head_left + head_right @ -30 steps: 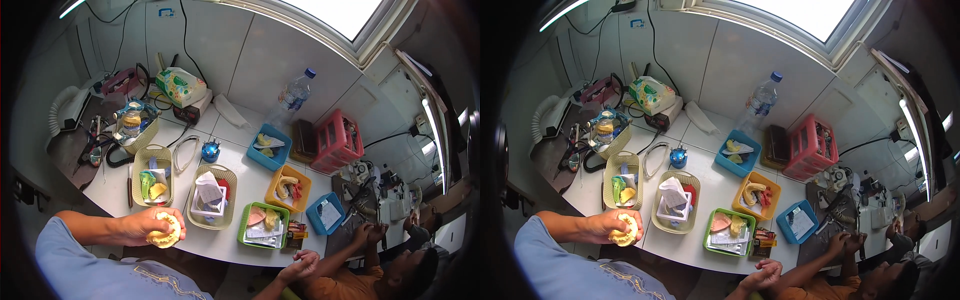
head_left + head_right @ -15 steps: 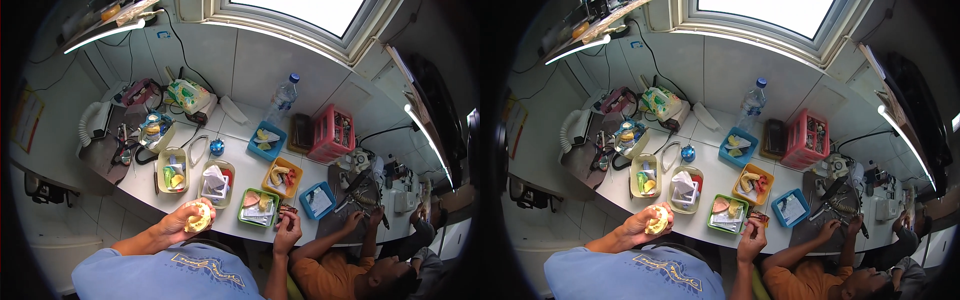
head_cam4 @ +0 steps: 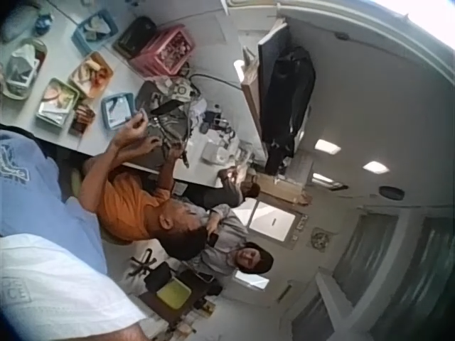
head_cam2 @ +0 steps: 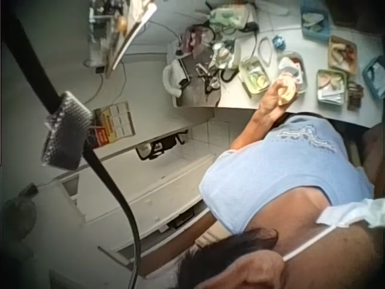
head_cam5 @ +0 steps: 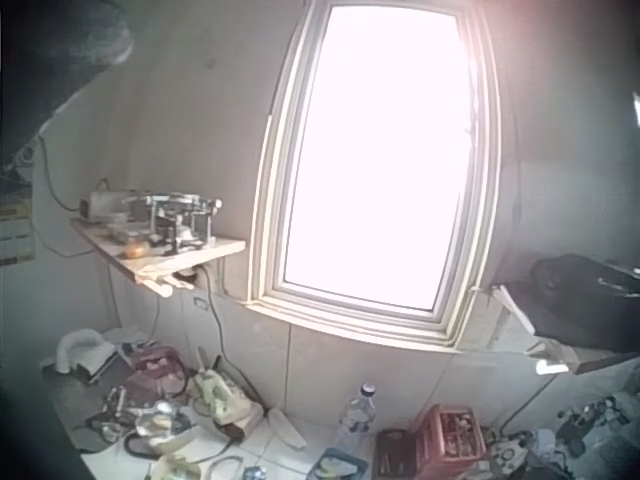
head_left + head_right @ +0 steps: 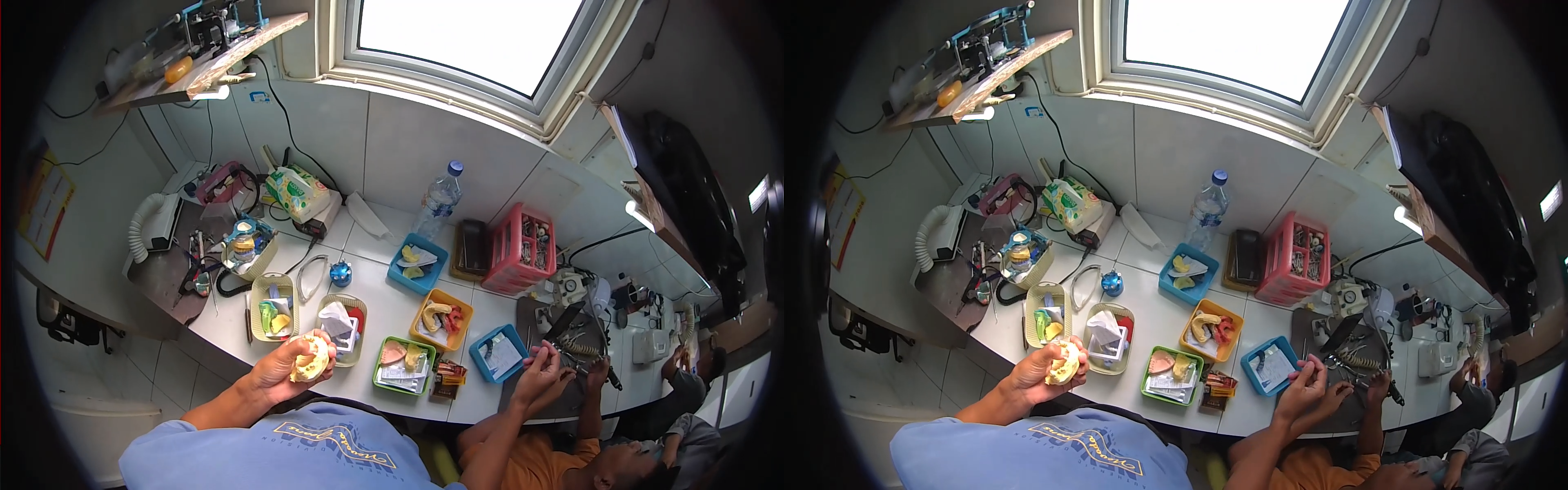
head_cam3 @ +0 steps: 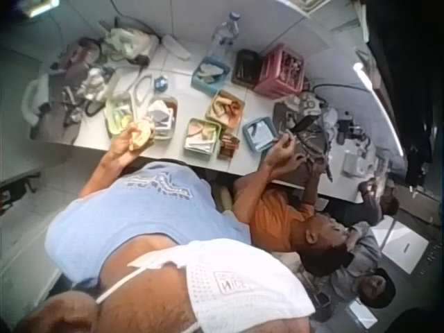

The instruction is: Adjusting a dental cast and a denture base using hand tools at a laboratory bench.

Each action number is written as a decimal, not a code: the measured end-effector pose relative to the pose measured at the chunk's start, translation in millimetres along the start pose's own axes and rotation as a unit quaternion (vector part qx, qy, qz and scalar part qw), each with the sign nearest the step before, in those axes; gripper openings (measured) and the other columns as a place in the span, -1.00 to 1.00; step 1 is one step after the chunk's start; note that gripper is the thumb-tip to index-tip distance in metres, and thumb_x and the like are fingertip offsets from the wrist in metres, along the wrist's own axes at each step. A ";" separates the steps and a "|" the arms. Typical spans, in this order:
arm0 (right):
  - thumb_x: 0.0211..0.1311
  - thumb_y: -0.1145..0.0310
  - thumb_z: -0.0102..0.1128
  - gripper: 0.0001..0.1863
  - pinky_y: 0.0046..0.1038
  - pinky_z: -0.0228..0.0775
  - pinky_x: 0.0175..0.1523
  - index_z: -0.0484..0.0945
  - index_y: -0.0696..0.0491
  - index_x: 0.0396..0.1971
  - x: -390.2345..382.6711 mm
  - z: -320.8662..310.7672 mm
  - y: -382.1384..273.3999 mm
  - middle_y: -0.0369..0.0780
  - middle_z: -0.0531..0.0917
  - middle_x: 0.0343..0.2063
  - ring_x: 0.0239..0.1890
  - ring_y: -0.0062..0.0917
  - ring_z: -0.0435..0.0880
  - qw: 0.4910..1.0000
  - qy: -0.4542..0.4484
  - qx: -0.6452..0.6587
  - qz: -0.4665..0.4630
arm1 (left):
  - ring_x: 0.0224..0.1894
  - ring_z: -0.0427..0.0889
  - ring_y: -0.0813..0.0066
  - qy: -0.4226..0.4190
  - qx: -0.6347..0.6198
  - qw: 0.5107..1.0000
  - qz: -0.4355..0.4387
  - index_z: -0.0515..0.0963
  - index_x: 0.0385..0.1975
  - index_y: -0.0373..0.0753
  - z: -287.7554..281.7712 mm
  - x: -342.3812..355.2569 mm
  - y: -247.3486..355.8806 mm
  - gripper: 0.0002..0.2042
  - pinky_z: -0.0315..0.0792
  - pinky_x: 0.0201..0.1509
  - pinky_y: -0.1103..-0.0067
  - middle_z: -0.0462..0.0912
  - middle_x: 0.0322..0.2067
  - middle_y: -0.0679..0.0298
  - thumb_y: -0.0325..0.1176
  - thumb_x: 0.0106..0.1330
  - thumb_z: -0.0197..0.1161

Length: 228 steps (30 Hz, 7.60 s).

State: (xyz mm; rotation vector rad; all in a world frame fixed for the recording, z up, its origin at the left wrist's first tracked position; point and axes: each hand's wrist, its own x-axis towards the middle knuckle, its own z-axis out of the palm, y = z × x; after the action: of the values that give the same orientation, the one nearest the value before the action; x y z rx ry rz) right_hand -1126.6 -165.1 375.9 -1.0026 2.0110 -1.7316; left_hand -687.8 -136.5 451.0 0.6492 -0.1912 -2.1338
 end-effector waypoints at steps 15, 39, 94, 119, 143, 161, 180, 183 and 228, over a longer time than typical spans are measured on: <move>0.25 0.25 0.19 -0.72 -0.13 0.50 -0.03 0.70 0.08 -0.15 408.9 -56.0 170.3 0.00 0.71 -0.19 -0.11 -0.10 0.68 0.929 0.045 -0.358 -0.084 | -0.28 0.47 0.39 0.188 0.013 0.980 -0.056 0.46 -0.25 -0.22 77.5 72.7 -82.1 -0.75 0.40 -0.10 0.52 0.59 -0.34 0.21 -0.44 0.05 0.28; 0.31 0.29 0.09 -0.63 -0.12 0.26 0.28 0.50 0.31 -0.09 641.8 -125.7 267.2 0.19 0.46 0.04 0.13 0.06 0.43 0.878 0.052 -0.473 -0.056 | -0.31 0.42 0.39 0.251 -0.017 0.968 0.003 0.38 -0.28 -0.26 127.4 181.7 -155.5 -0.75 0.40 -0.10 0.47 0.53 -0.36 0.16 -0.52 -0.01 0.15; 0.34 0.32 0.22 -0.73 -0.46 0.53 -0.23 0.69 0.23 -0.15 -12.8 33.8 -88.4 -0.15 0.72 -0.34 -0.36 -0.49 0.66 0.964 -0.014 -0.100 -0.245 | -0.11 0.63 0.57 -0.102 0.032 0.994 -0.002 0.43 -0.07 -0.26 -87.9 -12.1 14.9 -0.73 0.60 -0.03 0.65 0.59 -0.13 0.25 -0.35 0.27 0.21; 0.28 0.67 0.15 -0.83 -0.61 0.48 -0.04 0.63 0.23 -0.17 -267.2 198.6 -186.7 -0.24 0.57 -0.19 -0.15 -0.63 0.58 0.923 -0.340 0.173 -0.046 | 0.01 0.57 0.32 -0.148 -0.102 0.984 0.001 0.55 -0.13 -0.11 -139.2 -15.0 62.7 -0.74 0.57 0.03 -0.04 0.58 -0.09 0.34 -0.22 0.22 0.31; 0.09 0.58 0.25 -0.86 -0.31 0.50 -0.10 0.66 0.18 -0.32 -265.7 267.3 -186.4 -0.16 0.64 -0.15 -0.20 -0.27 0.67 0.716 -0.533 -0.266 -0.364 | -0.21 0.64 0.49 0.055 0.011 0.986 0.159 0.49 -0.19 -0.28 -183.6 -21.6 68.7 -0.82 0.53 -0.08 0.56 0.65 -0.30 0.20 -0.41 0.26 0.26; 0.46 0.34 0.02 -0.79 -0.39 0.47 -0.02 0.44 0.20 -0.14 -318.6 264.3 -195.4 -0.14 0.61 -0.12 -0.12 -0.43 0.61 0.955 -0.275 -0.037 -0.105 | -0.30 0.70 0.41 -0.023 -0.100 0.995 0.017 0.48 -0.16 -0.26 -242.2 47.9 150.6 -0.74 0.64 -0.23 0.44 0.65 -0.28 0.22 -0.28 0.29 0.33; 0.56 0.15 -0.19 -0.62 -0.69 -0.04 -0.61 0.43 0.11 -0.37 -429.0 277.5 -94.0 -0.34 0.37 -0.56 -0.67 -0.75 0.24 0.869 -0.470 0.072 0.135 | 0.19 0.52 0.03 0.014 -0.101 0.982 0.156 0.55 -0.15 -0.10 -281.8 -91.8 207.2 -0.77 0.29 0.34 -0.03 0.61 -0.12 0.33 -0.31 0.22 0.37; 0.56 0.13 -0.18 -0.53 -0.64 -0.02 -0.53 0.39 0.11 -0.54 -450.0 299.2 -73.0 -0.36 0.34 -0.62 -0.66 -0.71 0.24 0.791 -0.593 0.057 0.141 | 0.19 0.51 0.02 0.051 -0.101 0.970 0.216 0.53 -0.12 -0.13 -301.9 -128.7 198.6 -0.72 0.27 0.36 -0.06 0.61 -0.11 0.28 -0.32 0.21 0.39; 0.34 0.43 0.23 -0.72 -0.50 0.56 -0.14 0.57 0.27 -0.04 -470.5 476.8 -46.9 -0.09 0.70 -0.18 -0.29 -0.52 0.66 0.925 -0.316 0.006 -0.211 | -0.12 0.71 0.20 -0.018 -0.035 0.962 0.272 0.45 -0.13 -0.24 -425.0 -126.0 165.7 -0.62 0.55 -0.02 0.41 0.63 -0.25 0.21 -0.23 0.18 0.44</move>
State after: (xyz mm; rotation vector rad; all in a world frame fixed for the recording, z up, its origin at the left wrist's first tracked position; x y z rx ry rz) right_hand -475.8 -202.5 214.5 -1.8111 1.4334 -1.3279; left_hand -290.8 -97.0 196.5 0.4515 -0.2765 -1.6144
